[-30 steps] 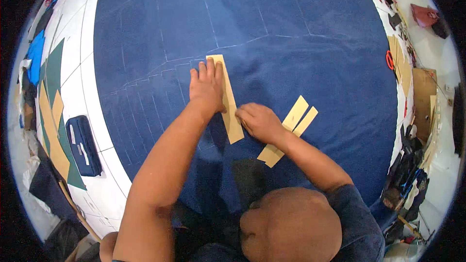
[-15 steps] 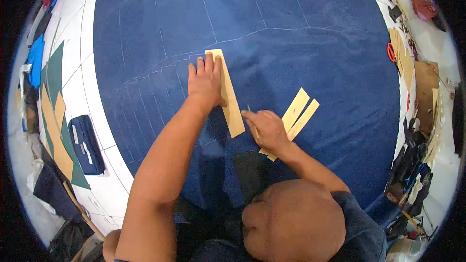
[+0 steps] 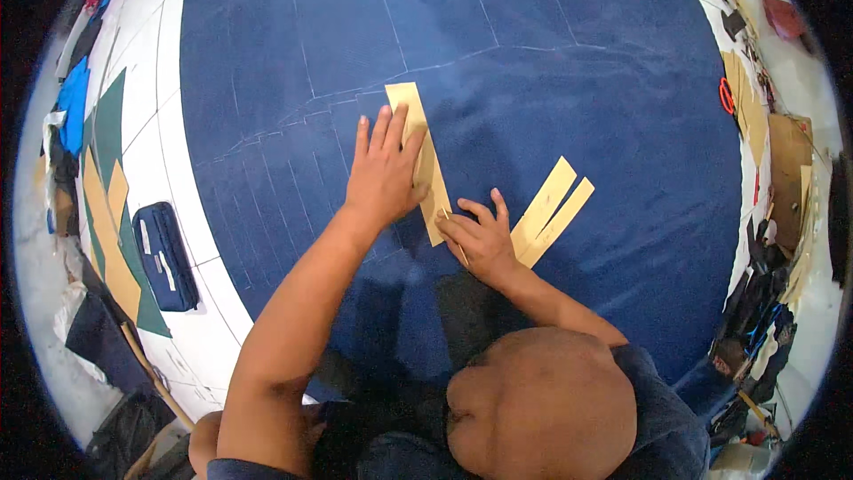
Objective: The person places a paper template on fabric and traces its outlines onto the fabric using chalk.
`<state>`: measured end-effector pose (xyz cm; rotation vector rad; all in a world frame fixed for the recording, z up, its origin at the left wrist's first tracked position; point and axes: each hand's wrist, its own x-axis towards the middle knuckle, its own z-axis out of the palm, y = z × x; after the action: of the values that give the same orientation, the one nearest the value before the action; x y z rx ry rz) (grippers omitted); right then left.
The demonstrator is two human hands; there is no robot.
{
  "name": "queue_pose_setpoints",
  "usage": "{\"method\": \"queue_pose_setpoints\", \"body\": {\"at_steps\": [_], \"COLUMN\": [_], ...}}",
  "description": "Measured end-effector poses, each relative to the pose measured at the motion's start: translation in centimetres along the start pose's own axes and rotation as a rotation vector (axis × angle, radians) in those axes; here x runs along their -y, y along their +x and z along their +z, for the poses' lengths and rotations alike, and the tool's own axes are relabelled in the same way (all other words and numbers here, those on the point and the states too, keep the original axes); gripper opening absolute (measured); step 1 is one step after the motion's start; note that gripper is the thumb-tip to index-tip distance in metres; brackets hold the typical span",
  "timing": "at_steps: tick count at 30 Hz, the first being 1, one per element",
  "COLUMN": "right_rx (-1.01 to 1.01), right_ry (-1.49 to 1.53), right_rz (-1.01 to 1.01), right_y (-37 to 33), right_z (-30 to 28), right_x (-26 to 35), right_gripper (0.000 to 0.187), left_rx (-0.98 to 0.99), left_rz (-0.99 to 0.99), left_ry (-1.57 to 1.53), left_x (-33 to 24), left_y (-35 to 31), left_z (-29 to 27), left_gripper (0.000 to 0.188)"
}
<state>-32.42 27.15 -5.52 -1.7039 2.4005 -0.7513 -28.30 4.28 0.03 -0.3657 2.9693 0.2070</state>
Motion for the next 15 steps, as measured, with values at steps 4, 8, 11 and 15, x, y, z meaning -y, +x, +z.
{"method": "queue_pose_setpoints", "body": {"at_steps": [4,8,11,15], "right_rx": [-0.01,-0.015,0.007,0.031], "right_ry": [0.01,-0.02,-0.016,0.041], "right_rz": [0.019,0.008,0.029,0.079], "right_y": [0.0,-0.1,0.2,0.7], "right_z": [0.1,0.1,0.1,-0.5], "right_x": [0.1,0.2,0.5,0.5], "right_gripper": [0.032,0.037,0.036,0.035], "left_rx": [-0.054,-0.065,-0.052,-0.059], "left_rz": [0.096,0.142,0.129,0.132], "left_ry": [-0.228,-0.247,-0.296,-0.275], "left_x": [-2.0,-2.2,-1.8,-1.9], "left_y": [-5.5,-6.4,-6.6,-6.3], "left_z": [2.1,4.0,4.1,4.6], "left_gripper": [0.058,0.041,0.037,0.039]}}
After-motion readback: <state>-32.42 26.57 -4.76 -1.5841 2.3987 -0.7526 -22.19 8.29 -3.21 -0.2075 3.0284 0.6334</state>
